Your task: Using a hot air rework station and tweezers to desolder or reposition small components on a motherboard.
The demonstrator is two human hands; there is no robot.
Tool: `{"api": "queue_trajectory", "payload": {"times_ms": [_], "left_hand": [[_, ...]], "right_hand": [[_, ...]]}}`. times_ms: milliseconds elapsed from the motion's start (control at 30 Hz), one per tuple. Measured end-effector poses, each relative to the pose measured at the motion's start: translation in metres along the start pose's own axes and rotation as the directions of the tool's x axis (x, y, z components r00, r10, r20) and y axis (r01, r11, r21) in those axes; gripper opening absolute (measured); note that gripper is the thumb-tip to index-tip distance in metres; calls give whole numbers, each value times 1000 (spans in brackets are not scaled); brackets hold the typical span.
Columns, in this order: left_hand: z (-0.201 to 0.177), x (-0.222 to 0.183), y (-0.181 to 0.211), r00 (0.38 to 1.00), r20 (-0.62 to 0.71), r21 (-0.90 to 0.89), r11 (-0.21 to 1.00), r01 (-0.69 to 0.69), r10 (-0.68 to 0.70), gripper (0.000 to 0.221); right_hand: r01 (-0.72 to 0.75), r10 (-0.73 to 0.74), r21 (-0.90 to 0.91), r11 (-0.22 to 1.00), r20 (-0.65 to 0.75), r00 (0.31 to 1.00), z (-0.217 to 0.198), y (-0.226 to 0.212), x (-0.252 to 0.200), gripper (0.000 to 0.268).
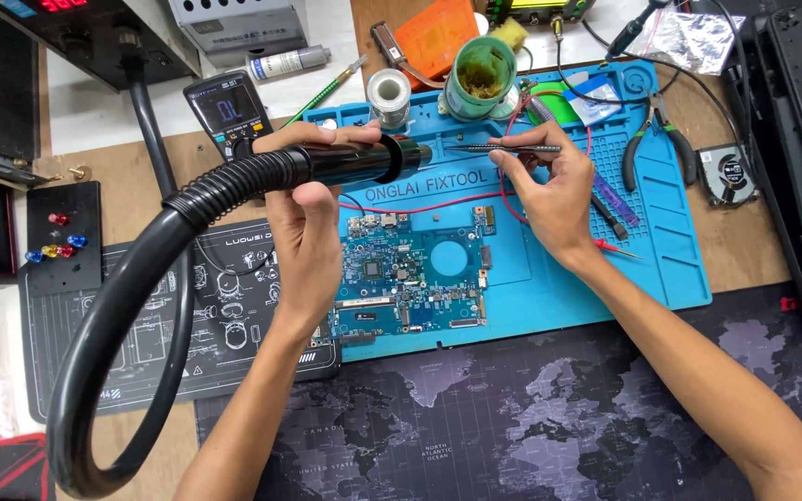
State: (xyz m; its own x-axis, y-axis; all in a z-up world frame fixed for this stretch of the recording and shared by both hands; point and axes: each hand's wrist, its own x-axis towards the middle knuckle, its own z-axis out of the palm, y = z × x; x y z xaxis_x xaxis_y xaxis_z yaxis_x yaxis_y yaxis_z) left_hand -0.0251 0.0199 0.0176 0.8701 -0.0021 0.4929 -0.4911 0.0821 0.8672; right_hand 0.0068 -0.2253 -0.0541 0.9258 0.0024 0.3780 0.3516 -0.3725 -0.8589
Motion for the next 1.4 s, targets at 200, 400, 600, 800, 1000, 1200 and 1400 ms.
{"api": "queue_trajectory", "payload": {"times_ms": [200, 400, 600, 800, 1000, 1200, 1400], "left_hand": [[-8, -4, 3, 1000, 9, -106, 994, -15, 16, 49], [-14, -8, 13, 1000, 13, -98, 995, 2, 0, 51], [-18, -15, 13, 997, 71, -43, 998, 45, -42, 50], [-21, -18, 10, 987, 128, -14, 995, 96, -93, 54], [-23, -18, 13, 984, 125, -9, 992, 128, -126, 56], [-24, -18, 14, 984, 131, -10, 992, 126, -123, 56], [-25, -19, 15, 983, 133, -17, 992, 127, -124, 55]], "right_hand": [[-10, 10, 54, 998, 12, 1000, -2, 0, -3, 12], [11, -12, 13, 1000, 51, 999, -9, -24, -32, 13], [-111, 85, 181, 977, 145, 986, -1, -38, -77, 16], [-87, 55, 177, 980, 181, 982, 4, -27, -87, 17], [-93, 61, 169, 981, 189, 980, 5, -27, -86, 17], [-93, 58, 170, 981, 200, 978, 7, -26, -86, 16], [-126, 89, 173, 977, 205, 975, 7, -28, -85, 15]]}}
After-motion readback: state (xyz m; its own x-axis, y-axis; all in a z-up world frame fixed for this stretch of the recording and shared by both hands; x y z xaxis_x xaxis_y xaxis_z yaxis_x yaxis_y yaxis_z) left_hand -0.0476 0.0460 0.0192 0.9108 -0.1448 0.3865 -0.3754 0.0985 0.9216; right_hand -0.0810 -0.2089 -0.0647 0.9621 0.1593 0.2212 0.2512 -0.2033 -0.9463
